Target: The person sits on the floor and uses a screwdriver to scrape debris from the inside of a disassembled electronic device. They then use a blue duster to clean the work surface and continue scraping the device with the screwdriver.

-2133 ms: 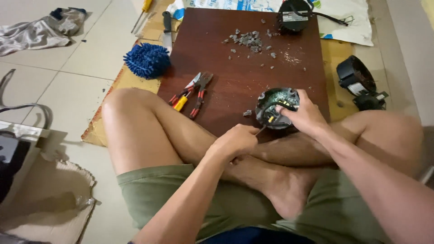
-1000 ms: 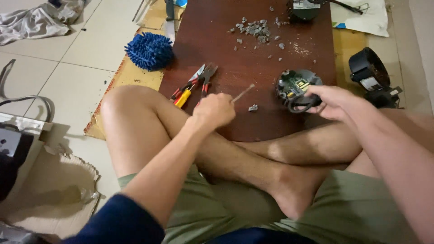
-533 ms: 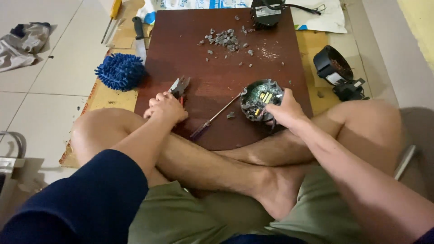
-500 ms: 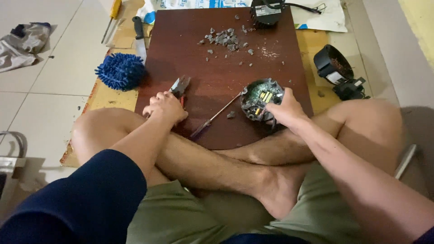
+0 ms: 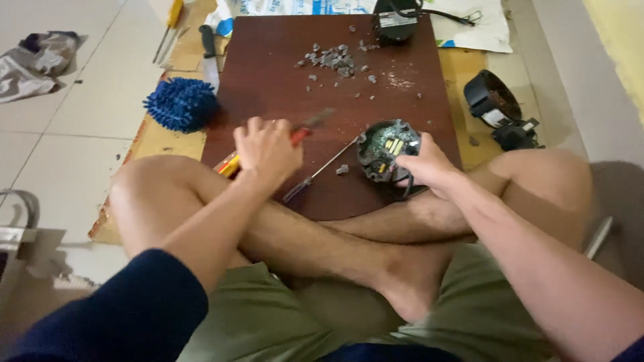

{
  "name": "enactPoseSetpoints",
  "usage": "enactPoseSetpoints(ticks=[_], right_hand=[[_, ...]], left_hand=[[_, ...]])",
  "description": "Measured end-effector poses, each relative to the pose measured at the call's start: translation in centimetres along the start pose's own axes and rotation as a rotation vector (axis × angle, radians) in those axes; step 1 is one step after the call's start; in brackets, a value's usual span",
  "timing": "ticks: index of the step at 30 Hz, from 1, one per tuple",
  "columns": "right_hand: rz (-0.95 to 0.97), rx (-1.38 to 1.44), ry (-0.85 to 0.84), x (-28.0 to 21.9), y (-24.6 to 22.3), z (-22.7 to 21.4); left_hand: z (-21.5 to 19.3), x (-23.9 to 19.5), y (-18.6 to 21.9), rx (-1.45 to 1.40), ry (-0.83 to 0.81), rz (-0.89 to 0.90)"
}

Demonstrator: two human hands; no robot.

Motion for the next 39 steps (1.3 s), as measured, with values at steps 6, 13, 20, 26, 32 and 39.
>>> enactPoseSetpoints(ticks=[6, 13, 20, 26, 32, 39], right_hand=[[-0.016, -0.226, 0.019, 3.5, 3.1, -0.4], [0.019, -0.120, 0.010, 3.5, 3.3, -0.4], [-0.003, -0.266, 0.010, 3.0, 2.6, -0.9], [-0.004, -0.130, 0.081, 5.3, 5.2, -0.7], [-0.007, -0.161, 0.079, 4.3, 4.1, -1.3], [-0.021, -0.236, 0.065, 3.4, 3.3, -1.2]], left_hand=[[2.9, -4.9, 5.9, -0.036, -0.023, 0.230], [4.8, -5.9, 9.3, 0.011, -0.132, 0.173], [0.7, -7.8, 13.9, 0.336, -0.303, 0.237], [5.6, -6.1, 12.8, -0.055, -0.163, 0.143], [-0.5, -6.9, 16.4, -0.138, -0.392, -0.101], [0.9, -7.7, 17.0, -0.276, -0.435, -0.426]])
Point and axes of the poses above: each hand's wrist, its own x-axis towards the middle knuckle, its own z-axis out of the palm, y = z × x, the point moved 3 cm from there along x, towards the middle knuckle, and after that the axes turned 12 degrees about -x, right-handed, at the moved point
